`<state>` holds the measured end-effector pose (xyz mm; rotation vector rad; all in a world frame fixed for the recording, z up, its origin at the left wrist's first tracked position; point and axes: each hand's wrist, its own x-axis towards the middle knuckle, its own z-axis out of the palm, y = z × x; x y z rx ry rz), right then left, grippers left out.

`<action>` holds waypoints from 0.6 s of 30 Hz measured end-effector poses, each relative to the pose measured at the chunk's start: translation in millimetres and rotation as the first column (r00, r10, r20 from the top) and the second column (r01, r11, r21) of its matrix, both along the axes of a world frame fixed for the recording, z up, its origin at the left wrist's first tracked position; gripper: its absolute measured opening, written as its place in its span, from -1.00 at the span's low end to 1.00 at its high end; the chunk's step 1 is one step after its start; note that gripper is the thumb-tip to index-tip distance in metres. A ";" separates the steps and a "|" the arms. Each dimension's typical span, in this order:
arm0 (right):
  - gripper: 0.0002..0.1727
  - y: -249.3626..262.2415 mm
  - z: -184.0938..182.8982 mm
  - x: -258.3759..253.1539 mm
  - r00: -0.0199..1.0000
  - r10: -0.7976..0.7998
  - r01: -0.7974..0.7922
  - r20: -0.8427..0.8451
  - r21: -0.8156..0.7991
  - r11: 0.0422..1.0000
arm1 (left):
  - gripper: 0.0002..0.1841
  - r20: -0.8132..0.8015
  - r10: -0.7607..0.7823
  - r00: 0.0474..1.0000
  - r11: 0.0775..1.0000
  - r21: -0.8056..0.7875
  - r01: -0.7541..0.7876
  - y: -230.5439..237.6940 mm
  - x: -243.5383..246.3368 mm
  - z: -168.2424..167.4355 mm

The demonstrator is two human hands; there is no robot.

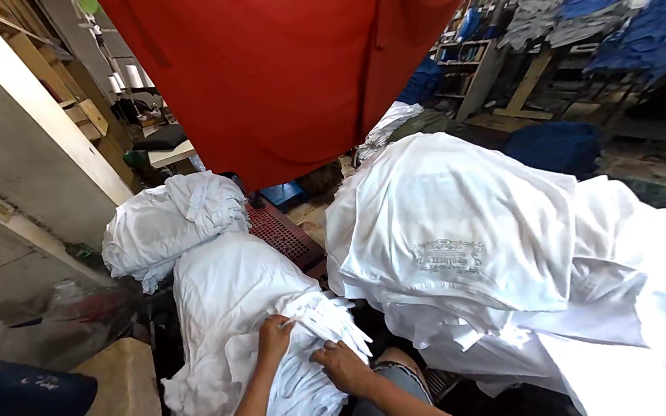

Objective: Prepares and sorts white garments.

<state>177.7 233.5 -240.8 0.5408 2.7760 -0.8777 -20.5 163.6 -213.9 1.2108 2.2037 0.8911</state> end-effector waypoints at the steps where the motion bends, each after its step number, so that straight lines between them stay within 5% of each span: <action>1: -0.43 3.0 -7.3 1.9 0.993 0.026 -0.026 0.113 -0.002 1.000 | -0.69 0.024 0.050 0.998 0.999 0.006 -0.050 6.2 -10.0 1.6; 7: -0.66 22.5 7.1 -1.0 0.948 0.010 -0.007 0.317 -0.013 1.000 | -0.66 0.089 0.274 0.958 0.959 0.049 -0.279 15.7 -31.6 -17.6; 12: -0.71 43.3 55.1 -22.0 0.991 -0.067 0.060 0.115 0.068 0.996 | -0.66 -0.074 0.123 0.990 0.985 0.133 -0.113 -6.7 11.9 -22.0; 16: -0.70 40.2 58.1 -38.1 0.993 -0.083 0.074 0.082 0.115 0.991 | -0.41 -0.212 -0.055 0.976 0.998 -0.055 0.044 -29.5 54.7 -17.7; 18: -0.70 32.6 48.1 -36.4 0.992 -0.123 0.119 0.035 0.110 0.987 | -0.44 -0.270 -0.065 0.961 0.996 -0.079 0.045 -29.4 58.6 -27.0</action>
